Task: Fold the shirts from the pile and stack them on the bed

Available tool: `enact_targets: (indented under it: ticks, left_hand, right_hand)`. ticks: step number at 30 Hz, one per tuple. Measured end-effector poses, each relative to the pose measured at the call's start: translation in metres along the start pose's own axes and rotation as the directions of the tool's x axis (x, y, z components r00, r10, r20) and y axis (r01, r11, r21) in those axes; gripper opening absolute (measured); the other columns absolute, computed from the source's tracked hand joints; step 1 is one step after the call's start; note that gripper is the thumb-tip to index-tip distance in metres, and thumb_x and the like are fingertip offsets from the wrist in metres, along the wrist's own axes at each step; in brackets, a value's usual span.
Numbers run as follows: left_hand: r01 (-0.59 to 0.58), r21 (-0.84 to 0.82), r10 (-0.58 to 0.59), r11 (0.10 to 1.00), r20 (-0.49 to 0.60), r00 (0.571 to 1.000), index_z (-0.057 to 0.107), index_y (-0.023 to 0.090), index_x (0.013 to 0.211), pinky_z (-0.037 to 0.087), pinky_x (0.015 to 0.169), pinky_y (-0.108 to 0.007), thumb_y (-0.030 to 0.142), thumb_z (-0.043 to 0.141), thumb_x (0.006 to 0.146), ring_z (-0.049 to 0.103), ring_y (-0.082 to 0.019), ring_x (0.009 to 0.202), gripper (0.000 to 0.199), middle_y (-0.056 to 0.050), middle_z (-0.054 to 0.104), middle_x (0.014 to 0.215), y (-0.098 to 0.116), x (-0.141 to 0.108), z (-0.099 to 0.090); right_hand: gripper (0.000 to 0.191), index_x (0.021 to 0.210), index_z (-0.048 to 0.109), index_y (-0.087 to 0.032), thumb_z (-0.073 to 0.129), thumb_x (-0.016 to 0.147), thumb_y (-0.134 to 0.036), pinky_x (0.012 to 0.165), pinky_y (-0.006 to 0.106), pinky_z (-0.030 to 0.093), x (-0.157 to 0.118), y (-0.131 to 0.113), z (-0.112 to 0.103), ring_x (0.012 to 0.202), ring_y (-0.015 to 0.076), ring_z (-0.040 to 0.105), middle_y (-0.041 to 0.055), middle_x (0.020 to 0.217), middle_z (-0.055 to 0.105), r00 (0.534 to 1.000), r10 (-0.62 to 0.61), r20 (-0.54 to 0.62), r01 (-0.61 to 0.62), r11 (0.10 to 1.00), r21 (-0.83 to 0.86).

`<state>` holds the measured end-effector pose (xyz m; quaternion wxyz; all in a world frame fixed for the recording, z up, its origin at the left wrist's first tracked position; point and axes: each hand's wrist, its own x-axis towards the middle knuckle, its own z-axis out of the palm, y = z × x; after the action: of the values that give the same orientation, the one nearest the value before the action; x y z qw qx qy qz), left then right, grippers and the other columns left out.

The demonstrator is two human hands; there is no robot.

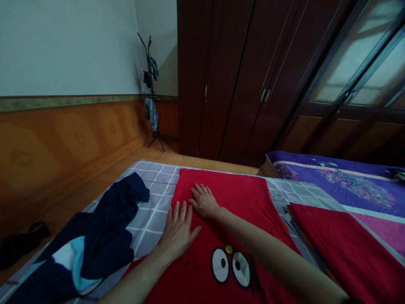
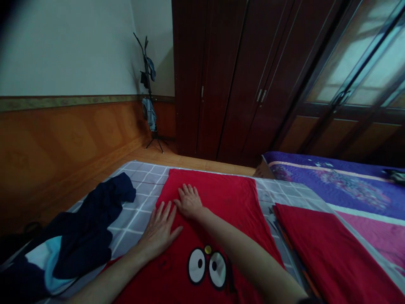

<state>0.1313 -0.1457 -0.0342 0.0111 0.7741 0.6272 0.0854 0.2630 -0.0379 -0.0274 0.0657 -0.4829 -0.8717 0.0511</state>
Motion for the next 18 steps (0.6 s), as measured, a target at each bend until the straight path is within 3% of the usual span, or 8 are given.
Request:
enact_targets:
  ticks: [2,4,7,11,13,16,18]
  left_hand:
    - [0.029,0.013,-0.029,0.999,-0.035,0.999,0.038,0.0,0.139,0.02,0.11,-0.054,0.055,0.046,0.085,0.022,-0.038,0.138,0.077,-0.025,0.031,0.146,-0.002,0.0,0.006]
    - [0.046,0.029,-0.043,0.999,-0.077,0.996,0.042,0.001,0.136,0.022,0.109,-0.054,0.054,0.048,0.084,0.022,-0.039,0.137,0.075,-0.027,0.032,0.145,-0.004,0.001,0.011]
    - [0.03,0.071,-0.021,0.997,-0.117,0.993,0.046,0.007,0.135,0.021,0.108,-0.056,0.049,0.048,0.085,0.023,-0.039,0.137,0.065,-0.025,0.032,0.146,-0.005,0.001,0.015]
    - [0.027,0.115,-0.02,0.993,-0.061,0.998,0.044,0.009,0.137,0.021,0.107,-0.057,0.048,0.049,0.084,0.027,-0.041,0.135,0.065,-0.024,0.035,0.144,-0.006,0.003,0.017]
    - [0.016,0.121,-0.011,0.992,-0.041,0.999,0.045,0.01,0.137,0.021,0.106,-0.058,0.049,0.048,0.085,0.028,-0.041,0.134,0.065,-0.024,0.037,0.143,-0.007,0.003,0.017]
    - [-0.013,0.128,0.023,0.992,-0.072,0.997,0.045,0.009,0.137,0.022,0.106,-0.057,0.05,0.044,0.087,0.027,-0.041,0.135,0.065,-0.024,0.035,0.144,-0.01,0.004,0.017]
    - [-0.02,0.13,0.031,0.991,-0.083,0.996,0.045,0.009,0.137,0.022,0.106,-0.056,0.051,0.043,0.087,0.026,-0.04,0.135,0.066,-0.025,0.033,0.145,-0.011,0.004,0.016]
  right_hand:
    - [0.056,0.139,0.039,-0.015,0.034,0.094,-0.048,0.11,0.047,0.02,0.023,-0.029,0.005,0.137,0.0289,0.025,0.0135,0.149,0.031,0.999,-0.037,-0.009,0.038,0.998,0.052]
    - [0.056,0.136,0.042,-0.017,0.037,0.093,-0.051,0.109,0.048,0.021,0.043,-0.044,0.006,0.136,0.0282,0.027,0.0128,0.148,0.034,0.999,-0.045,-0.019,0.046,0.995,0.091]
    - [0.061,0.135,0.042,-0.017,0.045,0.088,-0.055,0.109,0.049,0.022,0.063,-0.047,0.007,0.135,0.0283,0.029,0.0128,0.147,0.034,0.999,-0.017,-0.044,0.023,0.991,0.129]
    - [0.071,0.141,0.029,-0.006,0.038,0.091,-0.056,0.107,0.058,0.019,0.072,-0.039,0.011,0.137,0.0345,0.021,0.0235,0.149,0.025,0.99,0.102,-0.101,-0.086,0.985,0.151]
    - [0.074,0.138,0.035,-0.005,0.037,0.089,-0.06,0.106,0.06,0.018,0.074,-0.04,0.012,0.137,0.037,0.022,0.0251,0.147,0.027,0.993,0.088,-0.085,-0.075,0.986,0.148]
    - [0.069,0.13,0.048,-0.016,0.041,0.084,-0.068,0.108,0.051,0.023,0.072,-0.05,0.01,0.134,0.031,0.031,0.0134,0.145,0.038,0.998,-0.044,-0.034,0.049,0.989,0.141]
    - [0.066,0.131,0.048,-0.023,0.039,0.084,-0.07,0.109,0.043,0.025,0.065,-0.053,0.006,0.133,0.0248,0.034,0.0062,0.145,0.039,0.995,-0.098,-0.027,0.1,0.986,0.132]
